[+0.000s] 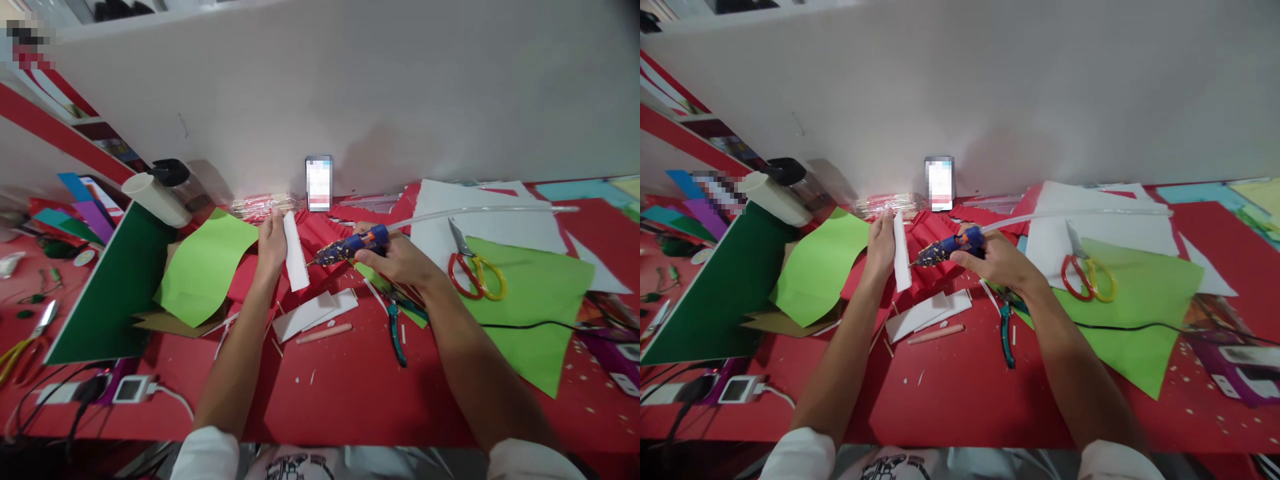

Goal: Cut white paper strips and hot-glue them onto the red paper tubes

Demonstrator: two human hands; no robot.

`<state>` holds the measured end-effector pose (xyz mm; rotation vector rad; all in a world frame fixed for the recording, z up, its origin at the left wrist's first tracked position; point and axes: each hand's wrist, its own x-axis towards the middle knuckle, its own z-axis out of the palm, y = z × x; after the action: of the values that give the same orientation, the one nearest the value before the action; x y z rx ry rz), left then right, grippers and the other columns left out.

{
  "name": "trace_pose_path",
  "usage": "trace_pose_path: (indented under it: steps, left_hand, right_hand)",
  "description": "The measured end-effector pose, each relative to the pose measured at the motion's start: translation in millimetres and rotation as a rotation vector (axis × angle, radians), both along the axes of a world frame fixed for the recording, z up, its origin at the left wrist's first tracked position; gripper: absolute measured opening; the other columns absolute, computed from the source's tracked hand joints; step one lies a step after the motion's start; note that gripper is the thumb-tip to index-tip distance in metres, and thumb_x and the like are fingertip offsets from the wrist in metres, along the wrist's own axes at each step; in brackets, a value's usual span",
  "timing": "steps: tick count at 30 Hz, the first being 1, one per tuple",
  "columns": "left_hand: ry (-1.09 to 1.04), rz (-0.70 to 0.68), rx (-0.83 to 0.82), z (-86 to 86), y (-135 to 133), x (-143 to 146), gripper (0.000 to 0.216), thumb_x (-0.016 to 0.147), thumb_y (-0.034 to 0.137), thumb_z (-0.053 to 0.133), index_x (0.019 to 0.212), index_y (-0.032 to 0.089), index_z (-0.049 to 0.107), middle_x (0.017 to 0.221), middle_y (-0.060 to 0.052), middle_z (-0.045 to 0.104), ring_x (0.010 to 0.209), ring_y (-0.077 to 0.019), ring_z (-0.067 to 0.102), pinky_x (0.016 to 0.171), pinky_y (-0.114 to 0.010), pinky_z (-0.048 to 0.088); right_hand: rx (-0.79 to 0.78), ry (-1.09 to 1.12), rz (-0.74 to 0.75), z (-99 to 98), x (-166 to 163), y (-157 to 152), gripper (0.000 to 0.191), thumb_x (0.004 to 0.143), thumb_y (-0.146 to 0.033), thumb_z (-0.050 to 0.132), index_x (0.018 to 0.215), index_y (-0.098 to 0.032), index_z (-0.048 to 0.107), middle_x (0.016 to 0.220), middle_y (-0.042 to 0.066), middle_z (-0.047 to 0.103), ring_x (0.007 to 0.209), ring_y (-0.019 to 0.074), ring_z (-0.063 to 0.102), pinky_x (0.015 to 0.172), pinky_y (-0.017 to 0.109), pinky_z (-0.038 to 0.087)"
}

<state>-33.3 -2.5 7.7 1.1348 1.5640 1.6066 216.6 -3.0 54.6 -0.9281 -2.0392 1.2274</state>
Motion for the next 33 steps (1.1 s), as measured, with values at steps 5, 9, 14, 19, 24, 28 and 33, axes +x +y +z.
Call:
trace_pose_path:
  steps: [5, 9, 14, 19, 24, 28, 33]
  left_hand:
    - [-0.009, 0.011, 0.001, -0.6, 0.8, 0.1, 0.061, 0.096, 0.074, 0.053, 0.067, 0.021, 0.047, 0.059, 0.002, 0.036, 0.054, -0.0114, 0.035, 0.048, -0.026, 0.029]
    - [-0.03, 0.008, -0.009, -4.0, 3.4, -1.4, 0.059, 0.098, 0.072, 0.052, 0.067, 0.022, 0.046, 0.059, 0.002, 0.037, 0.053, -0.0116, 0.036, 0.048, -0.027, 0.029]
    - [0.0, 0.009, 0.004, -6.9, 5.2, -4.1, 0.058, 0.098, 0.071, 0.052, 0.067, 0.023, 0.043, 0.06, 0.003, 0.035, 0.053, -0.0116, 0.033, 0.048, -0.028, 0.027]
    - [0.014, 0.006, 0.008, -3.3, 1.4, -2.4, 0.06, 0.096, 0.076, 0.052, 0.068, 0.023, 0.042, 0.061, 0.004, 0.033, 0.053, -0.0114, 0.03, 0.048, -0.028, 0.025]
    - [0.033, -0.026, -0.011, 2.0, -1.8, -1.0, 0.062, 0.095, 0.076, 0.052, 0.066, 0.022, 0.043, 0.059, 0.003, 0.035, 0.052, -0.0112, 0.029, 0.048, -0.029, 0.025]
    - [0.066, -0.09, -0.028, 5.6, 0.1, -8.1, 0.055, 0.1, 0.066, 0.053, 0.067, 0.022, 0.047, 0.058, 0.003, 0.036, 0.051, -0.012, 0.031, 0.047, -0.028, 0.027]
    - [0.166, -0.204, 0.006, 19.9, -4.7, -12.8, 0.044, 0.1, 0.054, 0.059, 0.072, 0.021, 0.057, 0.063, 0.002, 0.046, 0.056, -0.0124, 0.039, 0.051, -0.026, 0.032]
  right_hand:
    - [0.019, -0.03, 0.063, 3.1, 1.8, 0.8, 0.038, 0.086, -0.054, 0.07, 0.075, -0.024, 0.049, 0.065, -0.005, 0.041, 0.063, 0.0148, 0.039, 0.062, 0.031, 0.033]
    - [0.061, -0.025, 0.086, 5.1, 3.1, 1.9, 0.038, 0.085, -0.053, 0.071, 0.074, -0.024, 0.049, 0.064, -0.005, 0.039, 0.064, 0.0149, 0.04, 0.063, 0.032, 0.033]
    - [0.006, 0.036, 0.045, -1.0, 4.8, 3.0, 0.036, 0.085, -0.053, 0.071, 0.079, -0.023, 0.052, 0.063, -0.006, 0.041, 0.06, 0.0134, 0.041, 0.06, 0.03, 0.034]
    - [-0.035, 0.149, -0.063, -7.0, 3.8, 4.7, 0.044, 0.077, -0.047, 0.084, 0.097, -0.024, 0.052, 0.067, -0.008, 0.051, 0.055, 0.0114, 0.047, 0.053, 0.027, 0.036]
    - [-0.099, 0.333, -0.133, -13.1, 1.2, 7.5, 0.062, 0.068, -0.043, 0.094, 0.106, -0.027, 0.047, 0.071, -0.009, 0.054, 0.049, 0.0101, 0.052, 0.043, 0.024, 0.039]
    - [-0.138, 0.38, -0.118, -19.3, 8.4, 12.8, 0.062, 0.071, -0.05, 0.092, 0.109, -0.026, 0.05, 0.075, -0.007, 0.057, 0.047, 0.0095, 0.053, 0.042, 0.024, 0.044]
    - [-0.221, 0.248, 0.066, -16.1, 28.8, 19.7, 0.058, 0.076, -0.064, 0.085, 0.104, -0.021, 0.057, 0.082, -0.001, 0.063, 0.064, 0.0126, 0.061, 0.054, 0.024, 0.051]
